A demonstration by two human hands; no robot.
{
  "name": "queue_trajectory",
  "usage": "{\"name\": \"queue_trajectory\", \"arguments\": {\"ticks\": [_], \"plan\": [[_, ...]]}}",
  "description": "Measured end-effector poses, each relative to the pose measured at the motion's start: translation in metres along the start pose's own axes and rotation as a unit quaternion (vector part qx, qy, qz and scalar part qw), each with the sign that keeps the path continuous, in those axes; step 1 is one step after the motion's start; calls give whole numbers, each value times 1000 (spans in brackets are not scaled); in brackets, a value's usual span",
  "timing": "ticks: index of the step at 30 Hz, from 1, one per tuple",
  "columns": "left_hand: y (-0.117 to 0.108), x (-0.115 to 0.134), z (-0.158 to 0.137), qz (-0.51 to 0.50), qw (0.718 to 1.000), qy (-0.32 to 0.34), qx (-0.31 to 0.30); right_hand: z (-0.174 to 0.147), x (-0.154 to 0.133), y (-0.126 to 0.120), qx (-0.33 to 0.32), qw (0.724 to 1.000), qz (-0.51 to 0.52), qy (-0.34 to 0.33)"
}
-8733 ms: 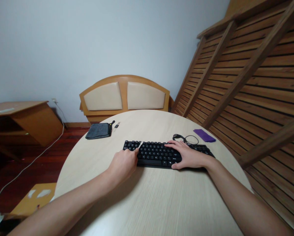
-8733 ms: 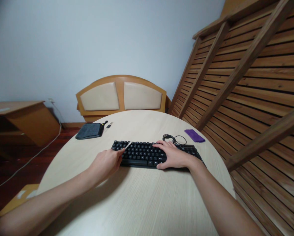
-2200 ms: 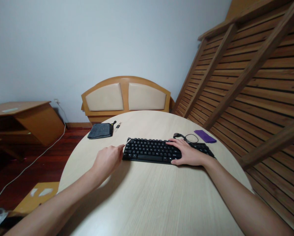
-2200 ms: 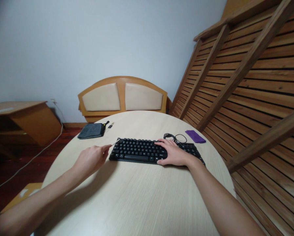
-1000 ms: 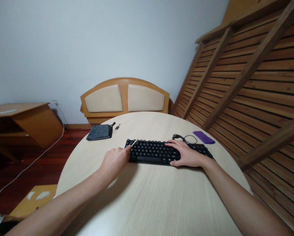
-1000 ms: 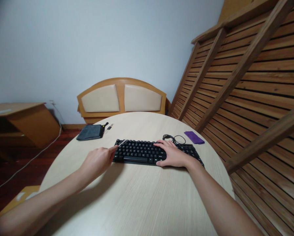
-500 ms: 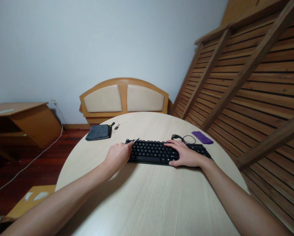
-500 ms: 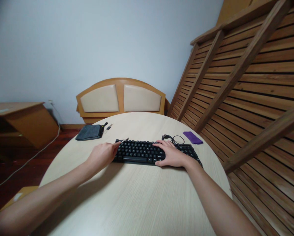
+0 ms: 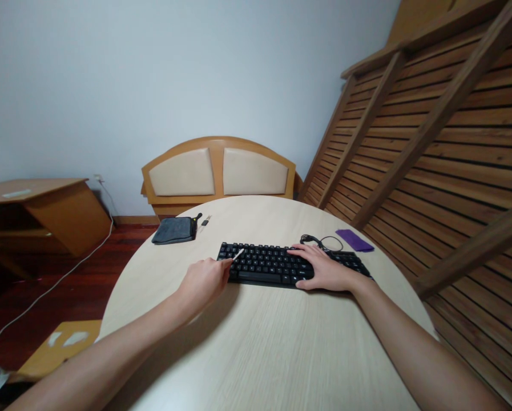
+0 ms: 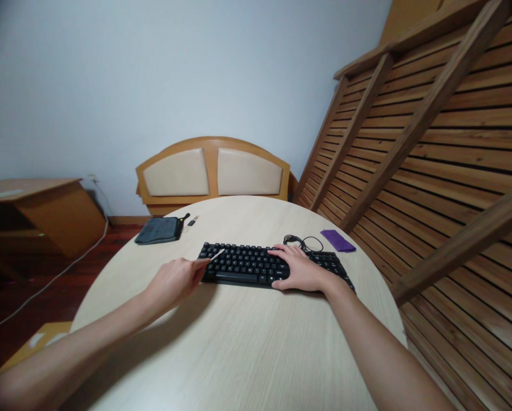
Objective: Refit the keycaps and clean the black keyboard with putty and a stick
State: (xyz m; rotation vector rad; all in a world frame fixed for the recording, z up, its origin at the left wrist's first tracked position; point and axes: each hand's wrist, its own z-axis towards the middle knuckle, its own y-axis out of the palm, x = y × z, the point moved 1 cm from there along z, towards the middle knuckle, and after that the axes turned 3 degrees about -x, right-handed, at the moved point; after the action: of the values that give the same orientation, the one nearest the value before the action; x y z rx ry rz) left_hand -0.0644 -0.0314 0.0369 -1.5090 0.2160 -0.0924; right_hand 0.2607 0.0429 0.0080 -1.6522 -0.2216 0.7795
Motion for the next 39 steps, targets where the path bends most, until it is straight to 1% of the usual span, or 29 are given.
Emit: {"name": "queue_trajectory", "arguments": {"ticks": [7,13,17,19,22,24,28,30,35,39], "plan": [[-1,-9,-12,30,999,-45,-5,0,2,2,1,1000,4,-1],[0,-21,-26,-18,999,-42,-20,1,3,3,5,1000,4,-4],[2,-29,-33,0,997,-78,-15,1,2,2,4,1000,2,-4],[5,-31,-37,8,997,-75,-19,0,1,2,3,1000,2,-1],[9,-32,-42,-5,998,-49,-27,0,0,1,0,1000,4,2],[10,-34,-42,-12,998,-54,-21,0,0,1,0,1000,2,1],[12,-43,-33,-7,995,-101,-5,0,2,1,4,1000,3,-10],[15,-45,-28,-14,995,-100,-4,0,4,2,5,1000,3,-14],[18,-41,-30,-26,998,-62,2,1,4,3,7,1000,1,-10],[14,-42,-32,5,996,-92,-5,1,4,3,6,1000,-8,-10]]}}
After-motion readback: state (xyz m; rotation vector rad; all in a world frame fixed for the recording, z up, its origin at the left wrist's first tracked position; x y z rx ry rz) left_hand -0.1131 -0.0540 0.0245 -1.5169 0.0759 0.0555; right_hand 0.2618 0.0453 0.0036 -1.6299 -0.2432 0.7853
